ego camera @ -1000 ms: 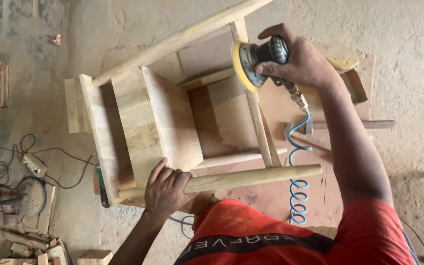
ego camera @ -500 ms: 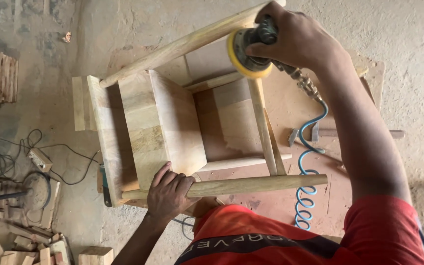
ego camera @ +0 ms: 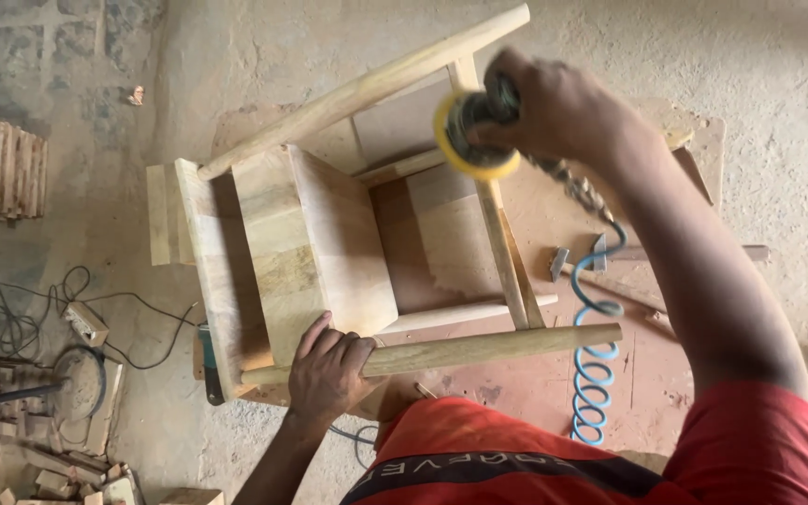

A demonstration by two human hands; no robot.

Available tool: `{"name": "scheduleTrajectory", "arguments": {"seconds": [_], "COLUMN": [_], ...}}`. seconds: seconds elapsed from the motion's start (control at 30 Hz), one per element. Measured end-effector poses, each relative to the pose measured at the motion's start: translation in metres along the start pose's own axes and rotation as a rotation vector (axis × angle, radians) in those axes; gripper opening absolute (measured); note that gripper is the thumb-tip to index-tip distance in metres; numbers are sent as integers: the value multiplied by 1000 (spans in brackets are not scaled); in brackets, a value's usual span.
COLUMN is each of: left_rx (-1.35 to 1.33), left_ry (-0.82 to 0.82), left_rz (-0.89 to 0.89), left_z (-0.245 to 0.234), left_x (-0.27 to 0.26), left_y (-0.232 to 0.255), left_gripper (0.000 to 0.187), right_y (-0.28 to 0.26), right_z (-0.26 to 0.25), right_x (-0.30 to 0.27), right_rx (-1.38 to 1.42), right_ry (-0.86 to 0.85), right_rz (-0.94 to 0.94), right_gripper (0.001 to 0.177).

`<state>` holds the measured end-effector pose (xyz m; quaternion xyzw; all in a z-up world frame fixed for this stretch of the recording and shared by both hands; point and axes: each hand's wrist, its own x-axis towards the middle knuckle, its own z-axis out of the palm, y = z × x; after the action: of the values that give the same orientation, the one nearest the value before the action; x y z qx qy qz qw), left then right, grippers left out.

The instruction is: The person uses a handheld orbital sander to smooth the surfaces of a wooden stool frame. They systematically sand the top edges, legs, and side rails of the stool while holding it steady with their other hand.

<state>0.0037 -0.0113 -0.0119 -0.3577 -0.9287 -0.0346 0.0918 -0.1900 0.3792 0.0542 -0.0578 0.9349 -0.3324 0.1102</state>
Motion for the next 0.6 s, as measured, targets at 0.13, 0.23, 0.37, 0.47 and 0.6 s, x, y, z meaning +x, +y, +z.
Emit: {"name": "scheduleTrajectory", "arguments": {"seconds": [0.13,0.23,0.37,0.47,0.6], "left_rx": [14,16,8,-44,-11], "left_ry": [-54,-58,-10,-32,33], "left_rz": [16,-4,7,-4,11], "left_z": [8,-3,-9,-1,-6], "left_x": [-4,4,8,2,7], "left_y": [-1,6,8,3,0], "left_gripper": [46,46,42,46,41], "right_y": [-15,-25,-28,-21,-23], "right_z": [1,-4,-10,-6,3], "right_x": [-40,-40,-3,34,41], "right_rx": [-77,-87,-121,-336,-531], "right_ry": [29,5,-80,47,168], "right_rz": [-104,-97,26,-74,-116], "right_gripper": [51,52,52,61,64]}}
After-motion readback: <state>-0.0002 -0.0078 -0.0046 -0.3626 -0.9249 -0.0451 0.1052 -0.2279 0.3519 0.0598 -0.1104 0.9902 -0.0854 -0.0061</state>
